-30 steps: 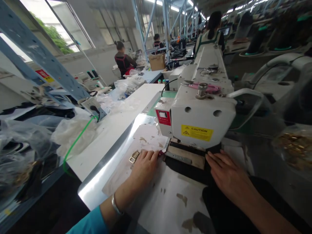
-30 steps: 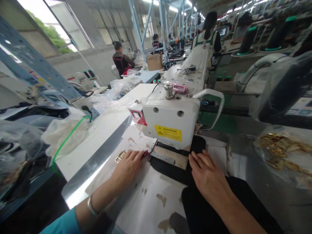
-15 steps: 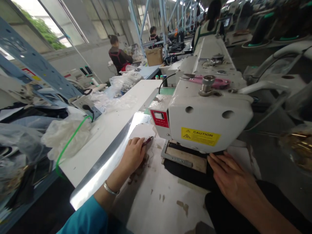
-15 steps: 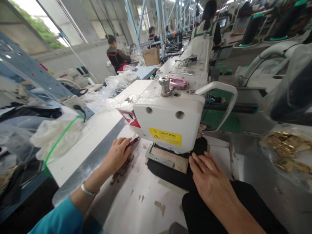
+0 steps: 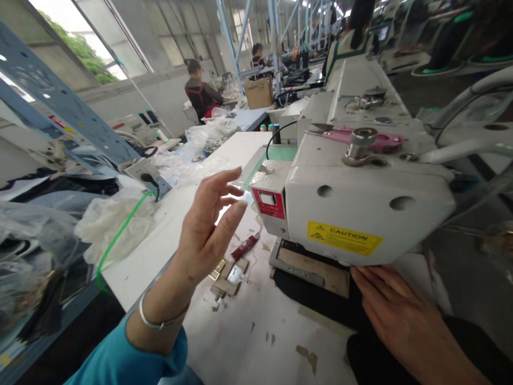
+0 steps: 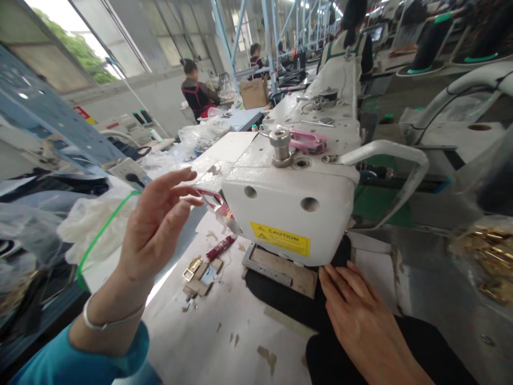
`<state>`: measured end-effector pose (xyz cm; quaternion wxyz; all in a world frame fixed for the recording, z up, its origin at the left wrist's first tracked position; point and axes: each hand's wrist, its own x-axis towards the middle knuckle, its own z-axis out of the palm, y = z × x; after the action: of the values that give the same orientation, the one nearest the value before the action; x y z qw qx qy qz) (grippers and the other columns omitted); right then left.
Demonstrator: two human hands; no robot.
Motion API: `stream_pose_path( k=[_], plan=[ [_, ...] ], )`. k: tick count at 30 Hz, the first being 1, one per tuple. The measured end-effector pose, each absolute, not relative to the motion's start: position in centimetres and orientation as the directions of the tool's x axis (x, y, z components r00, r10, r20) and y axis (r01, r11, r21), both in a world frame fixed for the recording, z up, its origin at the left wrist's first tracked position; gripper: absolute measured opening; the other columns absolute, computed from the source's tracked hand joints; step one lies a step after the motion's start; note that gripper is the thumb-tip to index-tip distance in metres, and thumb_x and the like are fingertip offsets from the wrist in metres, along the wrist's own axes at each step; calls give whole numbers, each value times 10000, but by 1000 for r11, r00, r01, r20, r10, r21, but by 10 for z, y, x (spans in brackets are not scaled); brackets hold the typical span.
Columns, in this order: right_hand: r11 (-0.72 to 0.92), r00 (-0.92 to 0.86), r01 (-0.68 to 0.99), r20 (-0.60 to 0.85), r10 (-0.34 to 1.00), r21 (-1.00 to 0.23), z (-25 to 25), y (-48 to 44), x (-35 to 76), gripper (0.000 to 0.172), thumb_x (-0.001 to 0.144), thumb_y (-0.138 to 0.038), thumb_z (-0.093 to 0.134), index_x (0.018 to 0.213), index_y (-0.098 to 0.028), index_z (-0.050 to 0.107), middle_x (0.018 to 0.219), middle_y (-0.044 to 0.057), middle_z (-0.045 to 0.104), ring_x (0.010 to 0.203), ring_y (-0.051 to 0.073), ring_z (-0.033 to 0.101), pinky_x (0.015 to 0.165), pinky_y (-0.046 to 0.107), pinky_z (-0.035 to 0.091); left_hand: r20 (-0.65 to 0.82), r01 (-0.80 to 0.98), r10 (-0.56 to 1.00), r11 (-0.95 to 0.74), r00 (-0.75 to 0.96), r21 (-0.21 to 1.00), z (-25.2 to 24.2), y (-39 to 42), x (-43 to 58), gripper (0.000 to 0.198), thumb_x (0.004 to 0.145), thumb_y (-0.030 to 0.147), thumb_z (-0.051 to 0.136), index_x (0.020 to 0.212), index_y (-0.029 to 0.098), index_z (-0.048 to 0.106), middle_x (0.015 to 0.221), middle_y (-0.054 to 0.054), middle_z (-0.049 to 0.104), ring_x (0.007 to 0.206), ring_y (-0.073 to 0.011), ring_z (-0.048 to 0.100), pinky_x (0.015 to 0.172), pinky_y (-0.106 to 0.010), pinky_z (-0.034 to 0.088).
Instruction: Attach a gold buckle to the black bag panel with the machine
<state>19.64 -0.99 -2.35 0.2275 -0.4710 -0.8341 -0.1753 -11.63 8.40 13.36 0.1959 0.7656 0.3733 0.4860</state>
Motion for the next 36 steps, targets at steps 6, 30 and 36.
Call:
stream_pose_path(
  k=[6,30,36],
  plan=[
    [503,-448,863,537,715,51,-23,-10,198,347,953,-118,410,1130,-56,701,1113,145,737,1070,267,621,1010,460,487,618,363,721,-692,314,624,141,90,-95,389,961,326,627,1345,290,577,1267,-62,581,1091,-183,599,938,-316,558],
    [561,-529,812,610,590,162,-20,-4,202,344,969,-127,367,1075,-109,694,1025,112,752,983,245,646,951,431,464,595,288,695,-714,404,639,148,95,-103,418,926,315,692,1329,283,587,1261,-66,564,1115,-173,594,946,-291,544],
    [514,-477,851,560,677,103,-17,-6,198,336,963,-124,416,1106,-33,706,1096,140,742,1062,268,611,1000,430,469,617,238,706,-703,347,670,144,99,-99,338,920,286,700,1254,299,651,1179,-36,604,970,-134,628,868,-260,577]
  ],
)
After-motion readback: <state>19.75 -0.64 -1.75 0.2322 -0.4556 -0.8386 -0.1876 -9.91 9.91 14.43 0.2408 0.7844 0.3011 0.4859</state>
